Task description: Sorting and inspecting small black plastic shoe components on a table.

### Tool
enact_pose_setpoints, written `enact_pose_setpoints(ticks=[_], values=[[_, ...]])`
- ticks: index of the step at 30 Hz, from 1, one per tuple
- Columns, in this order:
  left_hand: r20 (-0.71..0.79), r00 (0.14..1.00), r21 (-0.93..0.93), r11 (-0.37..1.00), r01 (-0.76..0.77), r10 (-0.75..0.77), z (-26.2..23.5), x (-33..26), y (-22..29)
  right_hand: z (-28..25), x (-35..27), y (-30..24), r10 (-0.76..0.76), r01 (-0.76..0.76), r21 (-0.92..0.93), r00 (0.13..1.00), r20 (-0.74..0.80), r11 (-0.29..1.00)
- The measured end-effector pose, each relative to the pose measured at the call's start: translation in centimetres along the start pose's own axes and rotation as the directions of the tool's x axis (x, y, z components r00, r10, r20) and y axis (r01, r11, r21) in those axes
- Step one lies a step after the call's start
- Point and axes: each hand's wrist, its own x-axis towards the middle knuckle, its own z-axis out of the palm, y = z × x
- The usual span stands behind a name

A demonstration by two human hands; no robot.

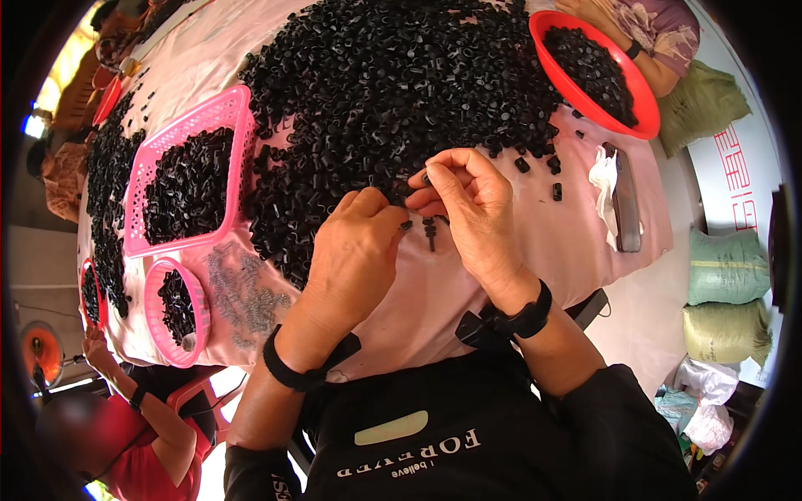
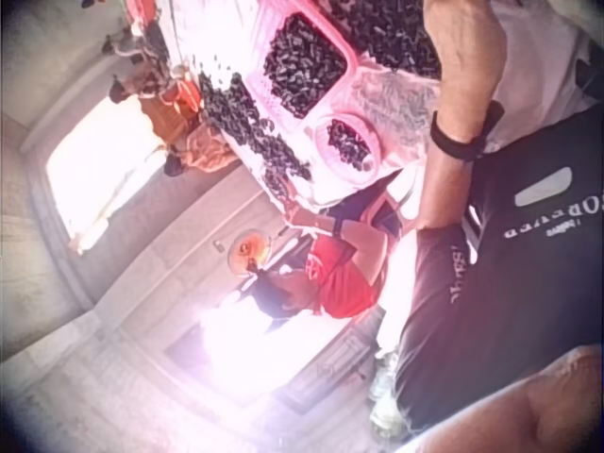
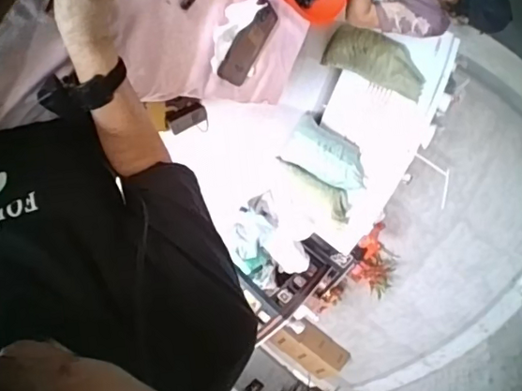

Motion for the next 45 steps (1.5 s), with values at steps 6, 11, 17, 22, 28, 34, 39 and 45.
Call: enact_pose_setpoints(ticks=[6, 11, 17, 22, 28, 34, 39, 45], values=[[0.060, 0.998, 0.107, 0.994, -0.014, 0.007, 1.5, 0.0, -0.1, 0.2, 0.0, -0.1, -0.029, 0.029, 0.002, 0.999, -0.018, 1.000], [0.067, 0.998, 0.154, 0.988, -0.029, 0.019, 1.8, 0.0, 0.1, 0.4, -0.1, -0.1, -0.049, 0.049, -0.039, 0.999, -0.015, 0.998], [0.070, 0.997, 0.100, 0.994, -0.036, 0.029, 1.0, -0.2, 0.0, 0.3, -0.1, 0.6, -0.075, 0.074, -0.071, 0.997, -0.007, 0.995], [-0.083, 0.958, -0.227, 0.941, 0.250, -0.275, -1.4, 0.5, -0.3, 0.4, -0.2, 0.5, -0.019, 0.030, -0.204, 0.998, 0.055, 0.979], [0.131, 0.965, -0.215, 0.944, 0.250, -0.226, -3.5, -1.1, -0.6, 0.3, -0.1, 0.7, -0.027, 0.036, -0.176, 0.998, 0.053, 0.984], [0.309, 0.940, 0.027, 0.989, 0.143, -0.144, -4.3, -3.0, 0.0, 0.4, -0.2, 0.5, -0.007, 0.018, -0.160, 0.997, 0.070, 0.987], [0.366, 0.919, 0.172, 0.981, 0.089, -0.147, -3.2, -3.4, 0.4, 0.4, -0.4, 0.3, 0.007, 0.010, -0.176, 0.995, 0.096, 0.984], [0.136, 0.974, -0.066, 0.979, 0.192, -0.182, -3.5, -1.2, 0.3, 0.6, -0.4, 0.1, 0.092, -0.068, -0.164, 0.986, 0.140, 0.984]])
